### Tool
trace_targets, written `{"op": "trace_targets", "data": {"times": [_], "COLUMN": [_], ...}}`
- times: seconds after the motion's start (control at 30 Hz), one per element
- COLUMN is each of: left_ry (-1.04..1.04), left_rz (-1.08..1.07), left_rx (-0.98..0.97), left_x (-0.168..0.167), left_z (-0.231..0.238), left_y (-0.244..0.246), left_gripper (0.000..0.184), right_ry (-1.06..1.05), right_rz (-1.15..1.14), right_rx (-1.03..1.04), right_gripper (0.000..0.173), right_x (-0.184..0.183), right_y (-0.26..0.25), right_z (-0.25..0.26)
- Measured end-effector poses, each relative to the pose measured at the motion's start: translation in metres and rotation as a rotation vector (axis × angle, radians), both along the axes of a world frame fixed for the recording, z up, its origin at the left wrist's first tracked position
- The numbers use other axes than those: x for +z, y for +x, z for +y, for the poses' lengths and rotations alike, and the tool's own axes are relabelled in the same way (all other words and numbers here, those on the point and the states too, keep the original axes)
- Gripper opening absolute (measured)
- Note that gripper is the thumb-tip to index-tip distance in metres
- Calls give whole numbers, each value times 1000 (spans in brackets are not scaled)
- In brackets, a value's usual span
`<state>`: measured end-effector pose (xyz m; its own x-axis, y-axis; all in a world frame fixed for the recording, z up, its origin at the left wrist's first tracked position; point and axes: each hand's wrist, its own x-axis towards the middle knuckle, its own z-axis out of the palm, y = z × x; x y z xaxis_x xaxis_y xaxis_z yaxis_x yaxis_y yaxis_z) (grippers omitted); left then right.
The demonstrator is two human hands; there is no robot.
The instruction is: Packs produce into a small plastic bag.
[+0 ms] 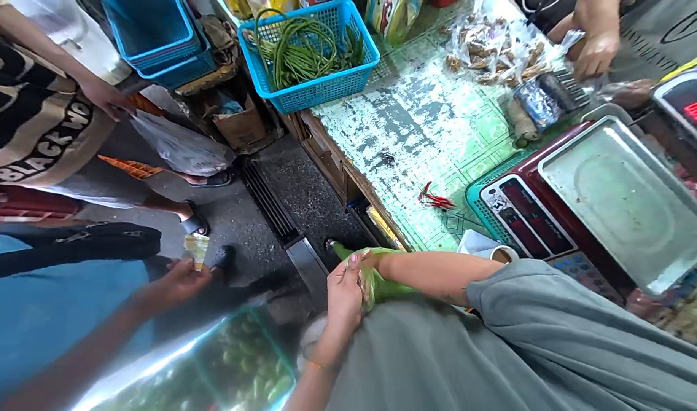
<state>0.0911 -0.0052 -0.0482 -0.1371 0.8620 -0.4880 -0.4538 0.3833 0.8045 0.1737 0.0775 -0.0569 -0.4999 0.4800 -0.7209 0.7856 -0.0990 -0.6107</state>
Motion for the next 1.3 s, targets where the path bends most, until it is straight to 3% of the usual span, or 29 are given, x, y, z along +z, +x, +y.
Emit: {"op": "trace_targets", "data": {"times": [0.07,0.13,0.2,0.27,0.33,0.4,0.43,0.5,0.6,0.67,0.77,0.83,1.13,1.3], "left_ry": [16,33,38,59,82,103,114,118,138,138,154,149,88,77], "left_rz": [14,29,27,-41,-116,-157,-156,-140,-105,-111,-131,-126,-168,-182], "left_rx": [-9,19,49,33,-10,-36,-37,-7,84,176,259,282,299,285], "left_x": [-2,-3,-4,0,4,7,8,9,10,8,6,6,6,5], "left_z": [-1,-3,0,3,2,3,6,10,15,11,8,4,4,5], "left_y": [-1,-4,-12,-24,-33,-40,-42,-43,-43,-40,-36,-36,-32,-14], "left_gripper": [37,36,36,39,41,40,41,43,44,46,46,45,51,52], "right_ry": [7,-53,-61,-73,107,620,778,761,691,776,1023,1032,1044,782], "right_rz": [-18,-172,-28,207,334,80,-95,-343,-445,-408,-278,-266,-340,-468], "right_rx": [165,527,676,492,161,-9,-6,-12,-118,-201,-334,-378,-278,-406], "right_gripper": [43,44,41,36,29,29,45,84,91,83,47,33,30,37], "right_x": [-10,-10,-18,9,24,-3,-24,-63,-94,-117,-140,-142,-141,-114], "right_y": [8,8,26,59,98,135,154,189,205,201,195,190,191,178], "right_z": [-1,-5,-5,18,46,78,98,123,132,118,116,127,153,162]}}
